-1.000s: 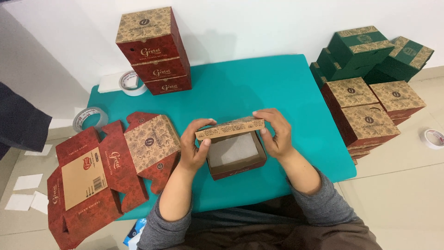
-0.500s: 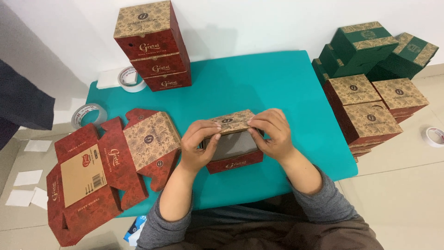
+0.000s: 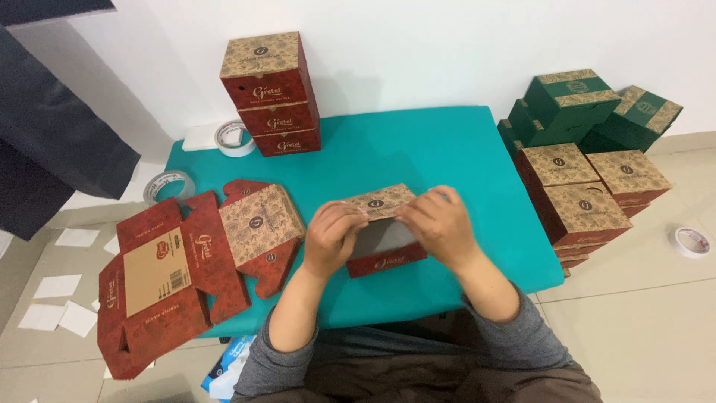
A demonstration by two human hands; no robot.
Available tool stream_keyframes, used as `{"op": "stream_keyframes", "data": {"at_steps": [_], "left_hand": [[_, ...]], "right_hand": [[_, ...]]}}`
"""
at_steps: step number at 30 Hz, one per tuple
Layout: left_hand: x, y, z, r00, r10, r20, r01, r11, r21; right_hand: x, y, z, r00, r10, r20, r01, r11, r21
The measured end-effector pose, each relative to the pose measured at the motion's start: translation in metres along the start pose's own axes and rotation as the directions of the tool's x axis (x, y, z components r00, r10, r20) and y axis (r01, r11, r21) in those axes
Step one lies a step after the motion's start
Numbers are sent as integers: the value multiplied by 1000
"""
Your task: The person assembles a small patterned cardboard box by folding and tucking its flaps, then stacks it with other finished boxes. They then pick up a flat cardboard blank and fold it into a box shape, tucking the side flaps to form the structure.
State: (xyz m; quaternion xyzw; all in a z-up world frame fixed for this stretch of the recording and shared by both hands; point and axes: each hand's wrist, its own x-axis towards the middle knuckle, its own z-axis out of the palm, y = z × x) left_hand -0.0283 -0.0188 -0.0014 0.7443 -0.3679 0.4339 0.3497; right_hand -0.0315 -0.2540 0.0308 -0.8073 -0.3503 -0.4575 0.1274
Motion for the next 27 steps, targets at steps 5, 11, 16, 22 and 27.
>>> {"op": "stream_keyframes", "data": {"at_steps": [5,11,16,22,27], "left_hand": [[-16,8,-3,997,-76,-19,74,996,-55],[-26,29,-26,986,-160,-47,160,987,-10],[-57,46,-38,947,-322,8,322,947,9],[-64,61,-42,690,-668,281,711,698,-88],[-48,70,-39,644,-672,365,749,650,-124]], "right_hand": [[-23,12,-6,999,-42,-19,41,999,-27],[-41,4,-11,998,61,-36,-59,997,56],[-49,1,-18,983,184,25,-185,962,202],[-61,-6,-34,815,412,407,-557,751,356],[-58,-7,-34,749,387,538,-656,546,521]]}}
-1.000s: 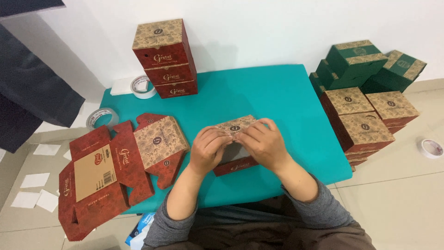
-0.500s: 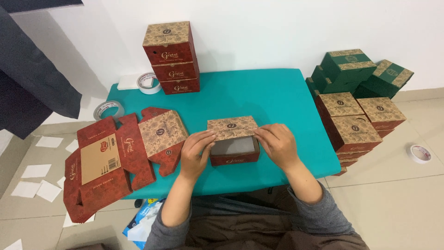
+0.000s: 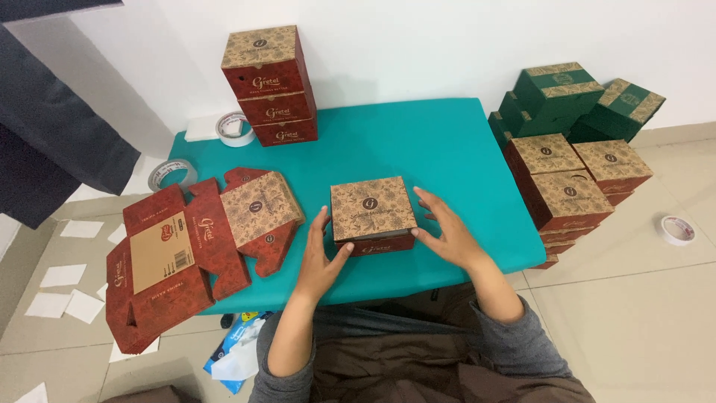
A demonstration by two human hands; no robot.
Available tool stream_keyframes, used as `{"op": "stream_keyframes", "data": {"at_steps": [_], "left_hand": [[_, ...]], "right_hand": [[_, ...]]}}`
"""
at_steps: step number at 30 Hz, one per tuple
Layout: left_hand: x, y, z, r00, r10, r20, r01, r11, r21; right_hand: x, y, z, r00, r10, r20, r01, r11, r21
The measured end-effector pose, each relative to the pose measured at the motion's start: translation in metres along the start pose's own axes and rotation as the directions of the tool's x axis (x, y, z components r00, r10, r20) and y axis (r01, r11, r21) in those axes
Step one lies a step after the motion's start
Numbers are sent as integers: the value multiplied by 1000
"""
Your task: The person assembles a small patterned cardboard box by folding and tucking its flaps, then stacks it with other finished boxes. They then pick up a flat cardboard blank and fold it into a box shape, tucking the side flaps to form the structure.
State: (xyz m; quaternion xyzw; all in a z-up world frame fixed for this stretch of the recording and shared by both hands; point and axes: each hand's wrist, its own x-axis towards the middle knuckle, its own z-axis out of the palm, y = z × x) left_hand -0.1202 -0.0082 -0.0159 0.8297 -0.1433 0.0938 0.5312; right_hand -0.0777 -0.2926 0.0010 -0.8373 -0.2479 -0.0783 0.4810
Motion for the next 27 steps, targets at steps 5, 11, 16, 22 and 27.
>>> {"op": "stream_keyframes", "data": {"at_steps": [5,11,16,22,27], "left_hand": [[16,-16,-1,1000,-22,4,22,999,45],[28,-37,-1,988,-9,-153,47,969,243],[2,-41,38,935,101,-340,10,951,309],[-4,-40,73,975,-43,-216,73,989,131],[-1,-19,68,979,32,-202,-8,993,121]], "right_hand": [[8,26,-4,987,74,146,-96,984,149],[15,9,3,984,71,161,-82,995,65],[24,8,9,983,128,130,-131,991,16],[24,12,11,992,114,57,-115,993,16],[27,-3,3,999,50,20,-51,997,65]]}}
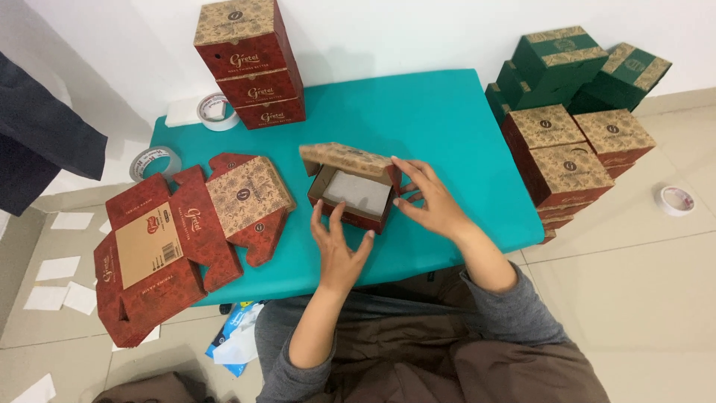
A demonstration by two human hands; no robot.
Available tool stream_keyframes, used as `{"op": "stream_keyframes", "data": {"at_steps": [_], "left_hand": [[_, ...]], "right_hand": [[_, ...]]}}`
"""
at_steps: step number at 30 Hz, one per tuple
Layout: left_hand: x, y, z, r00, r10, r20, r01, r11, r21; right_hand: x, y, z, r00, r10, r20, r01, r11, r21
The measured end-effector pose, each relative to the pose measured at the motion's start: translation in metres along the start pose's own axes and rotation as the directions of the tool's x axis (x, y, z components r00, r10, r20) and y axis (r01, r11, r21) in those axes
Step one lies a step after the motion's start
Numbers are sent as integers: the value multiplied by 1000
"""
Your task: The person assembles a small patterned cardboard box by folding and tucking its flaps, then stacks it with other finished boxes. They then pick up a flat cardboard blank and fold it into a box shape, tucking the side flaps to form the structure.
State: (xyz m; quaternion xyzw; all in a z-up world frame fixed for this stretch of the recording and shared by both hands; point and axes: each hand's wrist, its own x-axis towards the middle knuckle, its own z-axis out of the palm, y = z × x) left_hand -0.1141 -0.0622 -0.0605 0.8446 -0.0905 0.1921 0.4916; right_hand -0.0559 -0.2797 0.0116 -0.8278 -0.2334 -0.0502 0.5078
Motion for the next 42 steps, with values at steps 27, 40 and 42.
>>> {"op": "stream_keyframes", "data": {"at_steps": [27,40,42], "left_hand": [[32,1,32,944,321,-84,-252,858,448],[31,27,19,949,302,-92,-240,879,413],[30,30,16,948,309,-79,-249,872,420]], "right_hand": [[3,34,34,989,7,-149,0,999,41],[-10,10,22,974,-190,-126,133,922,-365],[-11,-1,25,945,-327,-30,273,833,-482]]}}
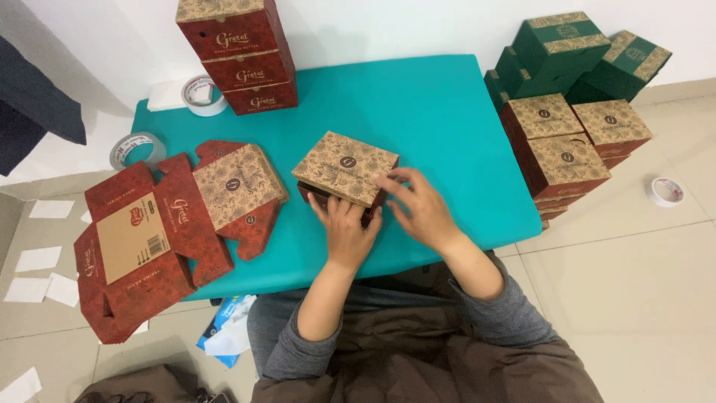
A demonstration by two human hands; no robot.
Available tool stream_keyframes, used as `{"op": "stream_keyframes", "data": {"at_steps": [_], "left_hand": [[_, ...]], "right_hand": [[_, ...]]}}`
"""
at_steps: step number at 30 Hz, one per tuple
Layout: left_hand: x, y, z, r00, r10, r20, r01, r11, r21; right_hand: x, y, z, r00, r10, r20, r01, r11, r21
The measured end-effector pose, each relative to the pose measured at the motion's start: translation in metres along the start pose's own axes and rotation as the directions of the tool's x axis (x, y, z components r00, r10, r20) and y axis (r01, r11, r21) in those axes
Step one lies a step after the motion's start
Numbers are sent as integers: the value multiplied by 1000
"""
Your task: The person assembles a small patterned cardboard box by folding and tucking its flaps, then stacks it with other finished boxes. They then pick up a flat cardboard blank and fold it into a box shape, tucking the side flaps to form the structure.
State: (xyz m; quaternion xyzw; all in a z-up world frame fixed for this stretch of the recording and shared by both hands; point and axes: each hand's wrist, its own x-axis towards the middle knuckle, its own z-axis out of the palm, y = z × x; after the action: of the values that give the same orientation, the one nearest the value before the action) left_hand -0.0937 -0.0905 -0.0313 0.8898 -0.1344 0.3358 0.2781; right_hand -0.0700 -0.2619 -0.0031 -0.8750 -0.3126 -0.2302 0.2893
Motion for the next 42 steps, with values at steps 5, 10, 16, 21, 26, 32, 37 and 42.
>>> {"op": "stream_keyframes", "data": {"at_steps": [5,10,16,21,26,32,37,42], "left_hand": [[-19,-21,8,999,-2,50,7,996,-85],[-38,-32,-16,997,39,65,-28,987,-157],[-41,-86,-40,995,-57,-86,49,994,-95],[6,-91,-54,928,-338,159,374,848,-375],[6,-77,-54,882,-342,323,455,794,-403],[-28,-28,-52,855,-311,415,481,773,-414],[-26,-41,-45,908,-249,337,373,846,-380],[11,-60,-65,938,2,346,133,920,-368]], "right_hand": [[-5,4,11,1000,-19,17,18,1000,16],[-10,6,16,1000,18,22,-20,997,74],[-23,-6,27,999,43,-28,-43,999,-13],[-29,-18,57,993,40,-114,-53,992,-111],[-29,-11,47,992,106,-62,-111,989,-96],[-18,29,3,964,266,-5,-263,953,148],[-29,35,-11,946,313,-86,-311,950,37],[-96,1,28,932,277,-232,-228,949,217]]}}
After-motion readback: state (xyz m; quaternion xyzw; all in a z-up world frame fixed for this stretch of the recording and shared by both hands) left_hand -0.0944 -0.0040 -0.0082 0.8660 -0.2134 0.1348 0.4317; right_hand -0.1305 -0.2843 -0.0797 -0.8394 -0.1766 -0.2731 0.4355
